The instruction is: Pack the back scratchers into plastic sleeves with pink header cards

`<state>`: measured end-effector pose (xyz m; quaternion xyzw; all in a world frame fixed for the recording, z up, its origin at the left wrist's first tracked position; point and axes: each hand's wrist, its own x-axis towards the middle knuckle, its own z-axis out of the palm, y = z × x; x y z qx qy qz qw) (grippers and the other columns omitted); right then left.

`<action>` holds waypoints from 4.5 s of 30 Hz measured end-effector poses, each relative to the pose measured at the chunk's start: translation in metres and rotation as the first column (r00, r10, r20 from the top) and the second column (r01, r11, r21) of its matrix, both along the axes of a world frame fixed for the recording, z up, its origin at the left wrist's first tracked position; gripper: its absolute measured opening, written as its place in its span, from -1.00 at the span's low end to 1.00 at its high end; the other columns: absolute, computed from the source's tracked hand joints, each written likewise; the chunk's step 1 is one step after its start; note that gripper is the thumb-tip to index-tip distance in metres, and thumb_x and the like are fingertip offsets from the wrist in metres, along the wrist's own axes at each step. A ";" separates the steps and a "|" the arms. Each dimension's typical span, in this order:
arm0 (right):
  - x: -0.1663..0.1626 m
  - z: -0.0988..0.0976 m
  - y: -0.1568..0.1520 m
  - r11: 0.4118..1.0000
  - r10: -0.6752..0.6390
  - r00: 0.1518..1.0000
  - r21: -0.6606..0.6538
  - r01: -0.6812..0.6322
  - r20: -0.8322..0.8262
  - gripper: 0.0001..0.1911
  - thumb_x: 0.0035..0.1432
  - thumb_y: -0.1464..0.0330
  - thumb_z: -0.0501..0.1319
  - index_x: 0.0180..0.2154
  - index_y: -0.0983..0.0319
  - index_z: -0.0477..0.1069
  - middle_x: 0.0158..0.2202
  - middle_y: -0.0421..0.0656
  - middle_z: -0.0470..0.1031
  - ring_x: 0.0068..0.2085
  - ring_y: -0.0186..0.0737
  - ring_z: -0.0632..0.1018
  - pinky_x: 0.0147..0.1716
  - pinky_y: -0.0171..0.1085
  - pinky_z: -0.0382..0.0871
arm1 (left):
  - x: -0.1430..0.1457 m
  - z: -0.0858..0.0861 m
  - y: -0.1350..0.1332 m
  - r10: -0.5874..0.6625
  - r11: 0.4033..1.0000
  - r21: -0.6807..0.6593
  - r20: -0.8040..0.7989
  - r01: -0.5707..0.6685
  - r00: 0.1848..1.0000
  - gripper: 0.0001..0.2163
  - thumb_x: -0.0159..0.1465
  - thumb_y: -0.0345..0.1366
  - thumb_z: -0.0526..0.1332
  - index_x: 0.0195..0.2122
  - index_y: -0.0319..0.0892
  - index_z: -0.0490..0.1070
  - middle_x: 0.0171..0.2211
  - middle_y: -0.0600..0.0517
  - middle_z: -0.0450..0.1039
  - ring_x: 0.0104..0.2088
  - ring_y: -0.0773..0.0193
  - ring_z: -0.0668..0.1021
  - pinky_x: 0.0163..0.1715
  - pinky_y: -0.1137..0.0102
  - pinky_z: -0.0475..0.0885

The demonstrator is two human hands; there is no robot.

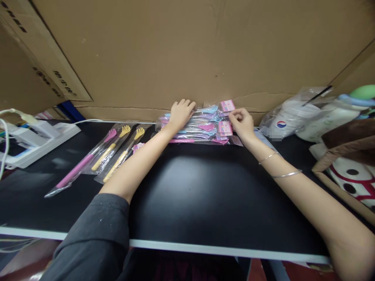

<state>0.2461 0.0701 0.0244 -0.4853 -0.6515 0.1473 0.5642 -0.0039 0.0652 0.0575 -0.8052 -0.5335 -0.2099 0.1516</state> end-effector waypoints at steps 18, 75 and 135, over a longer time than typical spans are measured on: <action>-0.024 0.001 -0.132 0.945 0.153 0.372 -0.026 -0.326 0.915 -0.86 0.27 0.43 0.09 -0.27 0.19 0.42 -0.30 -0.14 0.56 -0.25 -0.18 0.52 -0.28 -0.24 0.26 | -0.104 0.001 -0.106 0.067 0.980 -0.162 -0.263 -0.113 0.963 -0.71 0.35 -0.21 -0.01 -0.06 -0.08 0.46 -0.08 -0.05 0.54 -0.05 0.05 0.54 -0.20 0.29 0.36; -0.018 -0.015 -0.120 0.904 0.425 0.833 -0.202 -0.376 0.353 -0.81 0.24 0.29 0.11 -0.12 0.20 0.30 -0.19 -0.03 0.51 -0.19 -0.14 0.55 -0.19 -0.12 0.47 | -0.035 -0.023 -0.207 0.269 0.401 -0.633 0.773 0.662 0.575 -0.63 0.33 -0.14 0.06 0.09 -0.09 0.02 -0.39 0.14 0.36 -0.41 0.36 0.42 -0.35 0.44 0.31; -0.033 -0.007 -0.100 0.917 0.392 0.803 -0.123 -0.379 0.449 -0.77 0.23 0.33 0.12 -0.08 0.18 0.40 -0.05 -0.02 0.41 -0.07 -0.11 0.48 -0.04 -0.06 0.41 | -0.001 -0.042 -0.063 -0.248 0.848 -0.197 0.672 0.492 0.698 -0.81 0.30 -0.37 0.10 -0.08 -0.25 0.36 -0.29 0.01 0.48 -0.36 0.35 0.45 -0.27 0.44 0.32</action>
